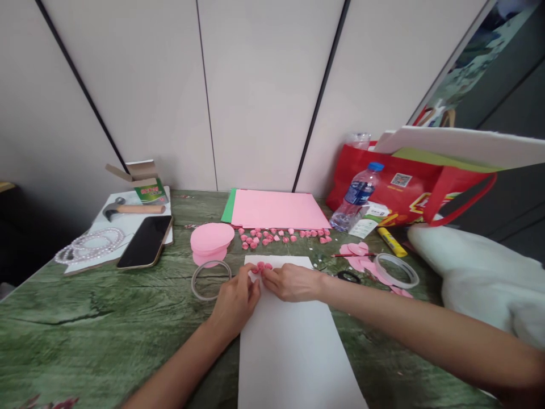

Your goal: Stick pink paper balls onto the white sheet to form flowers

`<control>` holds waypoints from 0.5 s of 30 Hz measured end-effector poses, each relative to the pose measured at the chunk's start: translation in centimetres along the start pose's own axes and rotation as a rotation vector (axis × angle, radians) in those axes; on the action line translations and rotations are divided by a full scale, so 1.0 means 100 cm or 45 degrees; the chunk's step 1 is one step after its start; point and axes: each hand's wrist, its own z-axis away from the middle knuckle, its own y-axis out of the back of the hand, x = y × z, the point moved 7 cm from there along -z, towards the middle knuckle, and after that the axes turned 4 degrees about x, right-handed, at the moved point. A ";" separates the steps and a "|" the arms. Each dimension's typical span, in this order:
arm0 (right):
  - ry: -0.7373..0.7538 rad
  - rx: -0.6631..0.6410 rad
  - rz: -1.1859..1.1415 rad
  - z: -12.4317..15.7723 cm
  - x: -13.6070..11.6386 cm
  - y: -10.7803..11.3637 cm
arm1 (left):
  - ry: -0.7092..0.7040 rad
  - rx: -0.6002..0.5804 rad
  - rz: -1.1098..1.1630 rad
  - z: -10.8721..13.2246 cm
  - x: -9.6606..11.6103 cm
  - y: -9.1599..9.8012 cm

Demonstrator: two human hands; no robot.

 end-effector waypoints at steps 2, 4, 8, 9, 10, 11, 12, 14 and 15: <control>-0.027 0.008 -0.045 0.004 0.002 -0.001 | -0.001 0.004 0.000 0.000 0.000 0.000; -0.050 0.016 -0.084 0.007 0.002 -0.002 | -0.002 0.006 0.004 0.000 0.001 0.001; -0.041 0.049 -0.071 0.008 0.000 -0.003 | -0.009 0.005 -0.001 -0.001 0.002 0.001; -0.031 0.061 -0.057 0.007 0.000 -0.003 | -0.008 0.002 -0.003 -0.001 0.002 0.001; -0.016 0.071 -0.043 0.006 -0.001 -0.002 | -0.006 0.000 -0.005 -0.001 0.002 0.001; 0.000 0.077 -0.031 0.005 -0.002 -0.001 | -0.004 -0.001 -0.006 -0.001 0.002 0.001; 0.015 0.077 -0.020 0.004 -0.003 0.000 | -0.006 -0.001 -0.004 -0.001 0.002 0.001; 0.038 0.071 -0.002 0.001 -0.004 0.001 | -0.011 0.002 -0.001 -0.001 0.002 0.001; 0.045 0.069 0.007 0.000 -0.004 0.001 | -0.013 0.002 -0.001 -0.001 0.002 0.001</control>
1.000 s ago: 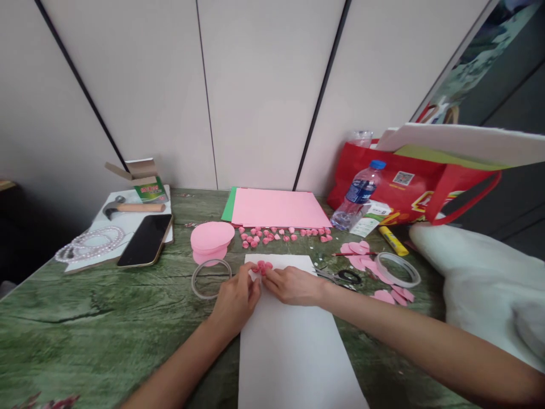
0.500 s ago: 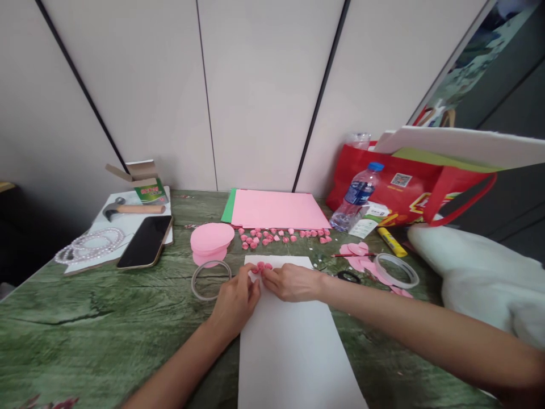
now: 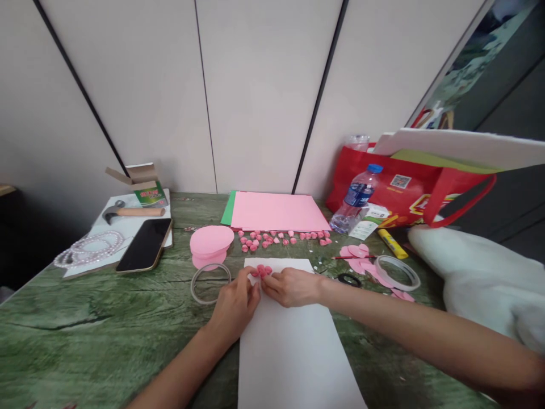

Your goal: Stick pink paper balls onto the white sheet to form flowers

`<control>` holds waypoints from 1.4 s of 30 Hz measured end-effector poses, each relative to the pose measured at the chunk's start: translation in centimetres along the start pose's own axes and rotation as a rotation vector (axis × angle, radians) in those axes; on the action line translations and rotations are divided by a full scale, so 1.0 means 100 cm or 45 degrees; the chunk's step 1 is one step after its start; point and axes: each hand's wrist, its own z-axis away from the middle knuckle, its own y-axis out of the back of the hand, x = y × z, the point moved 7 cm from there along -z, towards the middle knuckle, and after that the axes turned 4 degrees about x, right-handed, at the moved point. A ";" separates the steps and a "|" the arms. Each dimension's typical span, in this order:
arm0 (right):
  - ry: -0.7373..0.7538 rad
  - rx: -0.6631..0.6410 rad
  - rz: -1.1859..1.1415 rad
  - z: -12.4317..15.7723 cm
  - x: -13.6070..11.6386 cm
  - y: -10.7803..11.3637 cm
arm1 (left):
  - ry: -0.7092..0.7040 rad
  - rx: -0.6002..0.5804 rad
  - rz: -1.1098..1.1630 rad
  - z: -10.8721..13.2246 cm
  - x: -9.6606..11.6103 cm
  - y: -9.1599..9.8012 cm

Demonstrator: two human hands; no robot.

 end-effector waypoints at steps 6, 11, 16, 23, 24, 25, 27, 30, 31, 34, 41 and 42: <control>0.025 0.008 0.007 -0.003 0.001 0.003 | 0.018 0.001 -0.001 0.001 -0.002 -0.001; -0.024 -0.041 -0.069 0.000 0.004 0.000 | 0.026 -0.002 -0.001 0.001 -0.001 -0.001; -0.066 -0.024 -0.153 0.002 0.005 -0.002 | 0.033 0.000 0.006 0.001 -0.001 0.000; -0.122 0.011 -0.223 0.007 0.010 -0.004 | 0.016 0.007 0.010 0.000 0.001 0.001; -0.139 0.021 -0.232 0.008 0.010 -0.004 | 0.014 0.005 0.016 0.000 0.001 0.001; -0.161 0.032 -0.244 0.010 0.011 -0.005 | 0.013 0.000 0.023 0.000 0.001 0.001; -0.249 0.058 -0.295 0.013 0.011 -0.006 | 0.016 -0.009 0.032 0.000 0.001 0.000; -0.591 0.124 -0.452 0.017 0.013 -0.007 | 0.035 -0.023 0.031 0.001 -0.001 -0.001; -0.758 0.148 -0.525 0.020 0.014 -0.007 | 0.045 -0.030 0.031 0.001 -0.002 -0.002; -1.236 0.169 -0.752 0.026 0.015 -0.010 | 0.058 -0.042 0.025 0.002 -0.003 -0.003; -1.717 -0.007 -0.963 0.023 0.022 -0.008 | 0.028 -0.011 -0.017 0.002 -0.003 -0.003; -1.750 -0.026 -0.981 0.024 0.023 -0.009 | 0.019 -0.004 -0.026 0.002 -0.002 -0.003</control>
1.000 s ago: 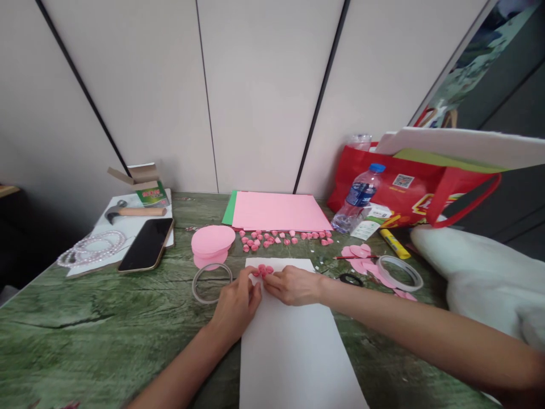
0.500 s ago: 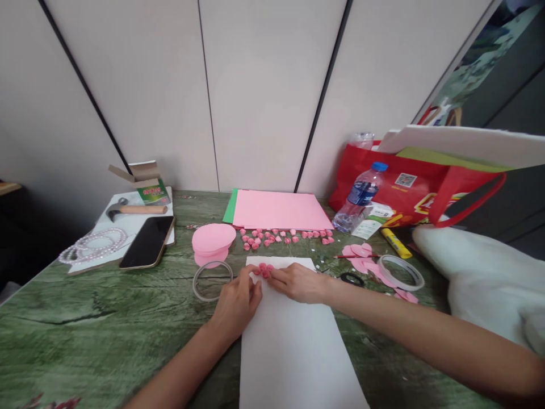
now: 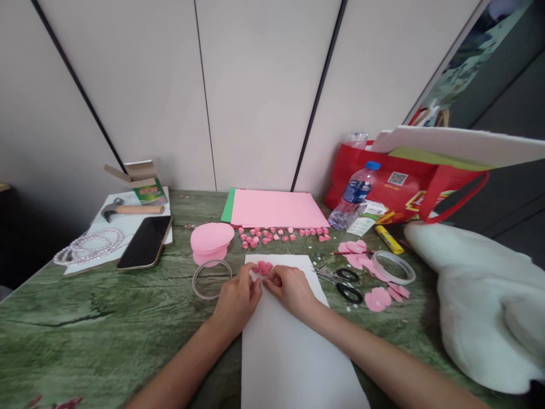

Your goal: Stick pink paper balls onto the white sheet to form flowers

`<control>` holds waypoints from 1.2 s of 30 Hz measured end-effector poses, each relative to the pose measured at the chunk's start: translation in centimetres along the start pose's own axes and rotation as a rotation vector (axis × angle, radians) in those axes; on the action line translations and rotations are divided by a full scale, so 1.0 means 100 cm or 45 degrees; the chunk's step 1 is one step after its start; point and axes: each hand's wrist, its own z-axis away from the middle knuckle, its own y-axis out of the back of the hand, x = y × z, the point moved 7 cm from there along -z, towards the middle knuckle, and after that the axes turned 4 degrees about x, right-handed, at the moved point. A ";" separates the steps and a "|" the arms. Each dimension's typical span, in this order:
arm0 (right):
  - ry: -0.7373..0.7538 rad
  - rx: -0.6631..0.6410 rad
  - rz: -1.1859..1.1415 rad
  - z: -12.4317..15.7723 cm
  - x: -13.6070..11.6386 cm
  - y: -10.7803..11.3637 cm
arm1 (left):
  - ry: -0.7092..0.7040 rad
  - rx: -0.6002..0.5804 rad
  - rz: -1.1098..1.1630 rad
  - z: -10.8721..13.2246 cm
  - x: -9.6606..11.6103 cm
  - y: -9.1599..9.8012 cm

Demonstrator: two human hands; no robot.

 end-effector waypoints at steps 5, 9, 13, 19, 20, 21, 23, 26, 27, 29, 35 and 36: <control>-0.058 0.006 0.010 -0.002 0.003 -0.002 | -0.039 0.023 -0.021 0.000 0.002 0.002; -0.090 -0.014 0.036 -0.003 0.004 -0.004 | -0.044 0.040 -0.017 0.000 0.002 0.003; -0.077 -0.031 0.011 -0.004 0.006 -0.003 | -0.041 0.029 -0.009 0.000 0.002 0.002; -0.072 -0.044 -0.093 -0.005 0.009 -0.003 | -0.012 0.011 0.005 0.000 0.001 0.001; -0.085 -0.043 -0.085 -0.005 0.010 -0.003 | -0.004 0.007 0.009 0.000 0.001 0.001; -0.093 -0.044 -0.071 -0.005 0.010 -0.004 | 0.003 0.002 0.014 0.000 0.001 0.001; -0.097 -0.041 -0.039 -0.006 0.009 -0.005 | 0.010 -0.007 0.021 -0.001 0.001 0.001; -0.070 -0.019 -0.021 -0.007 0.010 -0.004 | 0.024 -0.026 0.032 -0.002 0.000 0.000; -0.051 -0.010 -0.032 -0.007 0.011 -0.004 | 0.030 -0.030 0.034 -0.002 0.000 0.000; -0.007 -0.017 -0.090 -0.007 0.011 -0.003 | 0.046 -0.037 0.037 -0.002 0.000 0.000; 0.070 -0.033 -0.035 -0.007 0.006 0.002 | 0.097 -0.055 0.051 -0.001 -0.004 -0.001; 0.101 -0.029 -0.002 -0.007 0.004 0.002 | 0.102 -0.058 0.055 -0.001 -0.004 -0.001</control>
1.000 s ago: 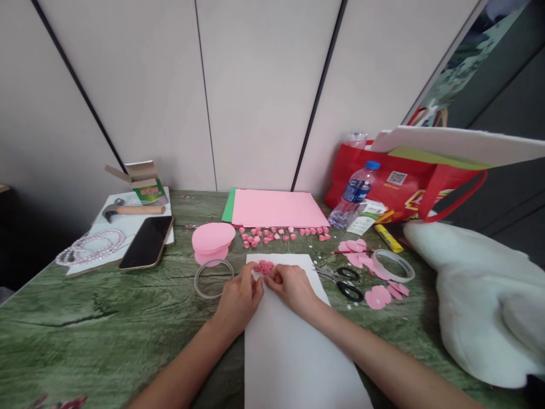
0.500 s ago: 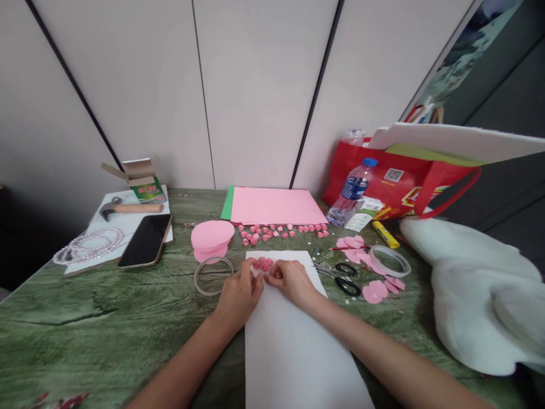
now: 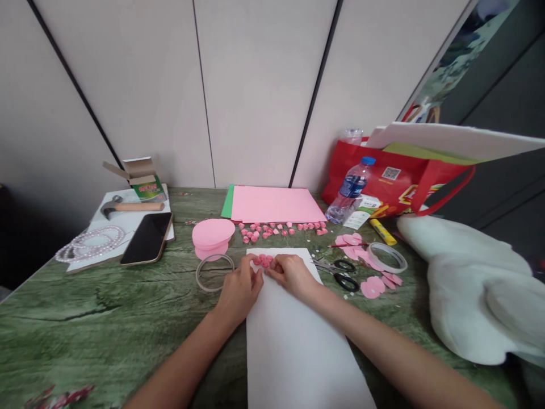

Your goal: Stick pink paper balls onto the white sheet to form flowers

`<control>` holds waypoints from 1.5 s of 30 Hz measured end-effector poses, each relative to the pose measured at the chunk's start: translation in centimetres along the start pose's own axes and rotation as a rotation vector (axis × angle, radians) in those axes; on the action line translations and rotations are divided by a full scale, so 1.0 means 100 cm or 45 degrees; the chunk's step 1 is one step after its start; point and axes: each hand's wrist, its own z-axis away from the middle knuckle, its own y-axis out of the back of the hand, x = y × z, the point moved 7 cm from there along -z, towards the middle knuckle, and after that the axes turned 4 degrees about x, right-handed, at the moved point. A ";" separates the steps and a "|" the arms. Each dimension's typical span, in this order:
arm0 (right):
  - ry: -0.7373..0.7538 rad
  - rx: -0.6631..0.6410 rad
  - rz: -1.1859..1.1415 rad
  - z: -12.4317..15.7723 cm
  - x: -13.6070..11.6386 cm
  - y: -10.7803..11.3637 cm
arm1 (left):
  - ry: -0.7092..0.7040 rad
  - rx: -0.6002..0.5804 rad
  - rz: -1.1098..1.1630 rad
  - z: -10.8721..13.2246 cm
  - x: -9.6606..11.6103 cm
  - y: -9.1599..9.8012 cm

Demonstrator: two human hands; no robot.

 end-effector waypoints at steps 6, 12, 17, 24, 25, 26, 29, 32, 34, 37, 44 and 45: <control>0.093 0.074 0.077 0.002 -0.004 0.001 | -0.003 -0.010 0.009 -0.001 0.000 -0.001; 0.096 -0.066 -0.192 0.003 0.003 -0.004 | -0.017 0.000 -0.007 0.000 0.001 0.000; 0.176 -0.046 0.170 0.002 -0.004 -0.004 | -0.018 0.010 -0.013 0.000 0.001 0.001; 0.213 -0.057 0.359 0.003 -0.004 -0.009 | -0.008 0.009 -0.004 -0.001 0.002 0.002; 0.225 -0.054 0.338 0.003 -0.003 -0.009 | -0.008 0.008 -0.005 -0.001 0.002 0.002; 0.246 -0.053 0.305 0.002 -0.003 -0.009 | -0.007 0.007 -0.006 -0.001 0.002 0.002; 0.323 -0.063 0.201 0.002 -0.002 -0.010 | -0.008 0.008 -0.014 0.000 0.001 0.002; 0.340 -0.062 0.244 0.001 0.000 -0.013 | -0.017 0.012 -0.020 0.000 0.001 0.002; 0.336 -0.047 0.312 0.001 0.001 -0.014 | -0.025 0.014 -0.022 0.000 0.001 0.002; 0.349 -0.033 0.338 0.001 0.000 -0.013 | -0.029 0.022 -0.028 0.001 0.001 0.002; 0.485 -0.011 0.326 0.009 -0.004 -0.011 | -0.028 0.027 -0.028 0.001 0.001 0.002; 0.521 0.009 0.383 0.011 -0.005 -0.011 | -0.028 0.028 -0.027 0.001 0.001 0.002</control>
